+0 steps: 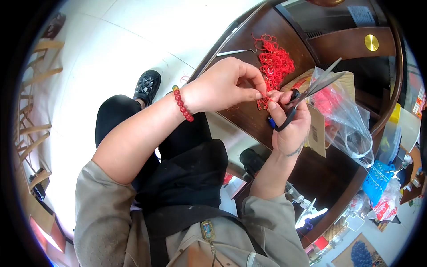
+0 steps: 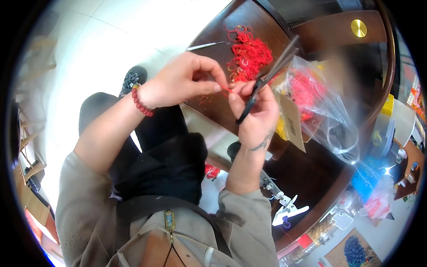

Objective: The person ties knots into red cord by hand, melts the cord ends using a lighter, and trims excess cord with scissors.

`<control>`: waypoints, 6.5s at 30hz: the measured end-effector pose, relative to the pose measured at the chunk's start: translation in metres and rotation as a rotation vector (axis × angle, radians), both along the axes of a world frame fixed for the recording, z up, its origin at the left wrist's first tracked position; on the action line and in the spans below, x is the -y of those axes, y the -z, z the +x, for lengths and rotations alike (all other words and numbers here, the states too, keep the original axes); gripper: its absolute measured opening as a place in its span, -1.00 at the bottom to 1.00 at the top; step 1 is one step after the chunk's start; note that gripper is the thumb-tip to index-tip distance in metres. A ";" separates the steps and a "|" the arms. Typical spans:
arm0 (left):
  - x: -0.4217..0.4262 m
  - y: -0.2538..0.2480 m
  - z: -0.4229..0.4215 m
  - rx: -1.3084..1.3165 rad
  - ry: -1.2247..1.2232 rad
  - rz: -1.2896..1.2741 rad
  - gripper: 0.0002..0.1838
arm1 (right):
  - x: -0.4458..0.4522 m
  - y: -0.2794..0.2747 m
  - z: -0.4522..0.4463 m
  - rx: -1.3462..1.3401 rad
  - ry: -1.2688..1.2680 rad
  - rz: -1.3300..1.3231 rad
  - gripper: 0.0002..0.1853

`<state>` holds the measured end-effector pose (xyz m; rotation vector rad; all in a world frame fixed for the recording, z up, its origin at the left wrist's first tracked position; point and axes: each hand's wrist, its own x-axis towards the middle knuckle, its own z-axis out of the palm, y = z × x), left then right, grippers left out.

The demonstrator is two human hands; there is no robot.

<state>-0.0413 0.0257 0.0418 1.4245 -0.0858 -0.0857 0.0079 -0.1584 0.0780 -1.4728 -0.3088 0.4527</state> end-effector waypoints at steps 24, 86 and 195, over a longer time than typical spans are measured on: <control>0.006 0.007 -0.001 -0.205 0.040 -0.499 -0.78 | 0.005 0.003 0.004 -0.430 0.091 0.408 -0.78; 0.011 -0.001 -0.007 0.173 -0.140 0.140 -0.94 | 0.003 0.011 -0.011 0.193 0.067 -0.172 -0.78; 0.011 0.006 -0.013 -0.187 -0.101 0.097 -0.82 | 0.001 0.037 -0.015 -0.258 0.189 0.134 -0.84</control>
